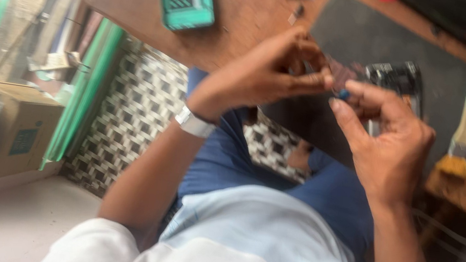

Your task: The person cleans the internal battery compartment of a disassembled smartphone using a brush and tweezers. They then place a small blue circular component onto the battery and use a screwdriver to secure it.

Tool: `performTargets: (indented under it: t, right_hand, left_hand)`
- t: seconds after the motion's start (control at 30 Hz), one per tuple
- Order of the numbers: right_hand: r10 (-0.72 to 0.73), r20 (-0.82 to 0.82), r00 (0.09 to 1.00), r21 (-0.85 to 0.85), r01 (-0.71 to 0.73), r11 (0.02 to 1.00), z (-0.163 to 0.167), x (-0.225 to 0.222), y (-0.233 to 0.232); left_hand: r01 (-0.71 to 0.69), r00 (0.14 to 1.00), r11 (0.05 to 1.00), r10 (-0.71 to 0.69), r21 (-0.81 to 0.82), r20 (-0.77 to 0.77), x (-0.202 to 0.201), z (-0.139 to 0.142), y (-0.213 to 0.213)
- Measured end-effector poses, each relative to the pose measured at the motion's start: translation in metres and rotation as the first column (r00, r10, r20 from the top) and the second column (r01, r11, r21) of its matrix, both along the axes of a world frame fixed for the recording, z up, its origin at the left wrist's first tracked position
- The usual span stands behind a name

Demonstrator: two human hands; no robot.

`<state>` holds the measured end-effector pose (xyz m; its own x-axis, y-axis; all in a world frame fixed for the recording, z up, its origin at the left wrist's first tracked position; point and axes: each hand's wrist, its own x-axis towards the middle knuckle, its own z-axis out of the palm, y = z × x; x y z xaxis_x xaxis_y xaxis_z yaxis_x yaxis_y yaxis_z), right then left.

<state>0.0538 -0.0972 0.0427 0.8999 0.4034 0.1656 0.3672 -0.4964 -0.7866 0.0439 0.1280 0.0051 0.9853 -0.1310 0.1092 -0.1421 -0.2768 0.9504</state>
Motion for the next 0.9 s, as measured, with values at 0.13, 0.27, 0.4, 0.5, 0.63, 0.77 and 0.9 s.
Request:
performTargets:
  t: [0.13, 0.27, 0.4, 0.5, 0.63, 0.77, 0.9]
  right_hand:
    - [0.079, -0.067, 0.995, 0.178, -0.066, 0.982, 0.002, 0.006, 0.021]
    - [0.098, -0.191, 0.977, 0.287, -0.041, 0.957, 0.004, 0.015, 0.037]
    - [0.160, -0.139, 0.977, 0.302, -0.112, 0.947, -0.002, 0.024, 0.046]
    - [0.142, -0.195, 0.971, 0.304, -0.078, 0.949, -0.007, 0.029, 0.044]
    - [0.155, -0.262, 0.953, 0.363, -0.051, 0.931, -0.013, 0.032, 0.040]
    - [0.154, -0.269, 0.951, 0.403, -0.034, 0.915, -0.015, 0.032, 0.036]
    - [0.132, -0.263, 0.956, 0.452, 0.001, 0.892, -0.013, 0.030, 0.023]
  left_hand:
    - [-0.113, 0.992, 0.993, 0.110, -0.045, -0.054, -0.009, -0.001, 0.002]
    - [-0.292, 0.945, 0.934, 0.247, -0.206, -0.215, -0.021, -0.003, 0.004]
    - [-0.488, 0.873, 0.851, 0.472, -0.194, -0.123, -0.043, -0.007, 0.013]
    - [-0.691, 0.720, 0.706, 0.691, -0.155, -0.062, -0.059, -0.016, 0.025]
    - [-0.917, 0.379, 0.335, 0.901, 0.217, 0.212, -0.058, -0.031, 0.044]
    - [-0.912, 0.313, 0.159, 0.867, 0.379, 0.389, -0.028, -0.046, 0.049]
    - [-0.867, 0.324, 0.087, 0.846, 0.491, 0.423, -0.012, -0.059, 0.059]
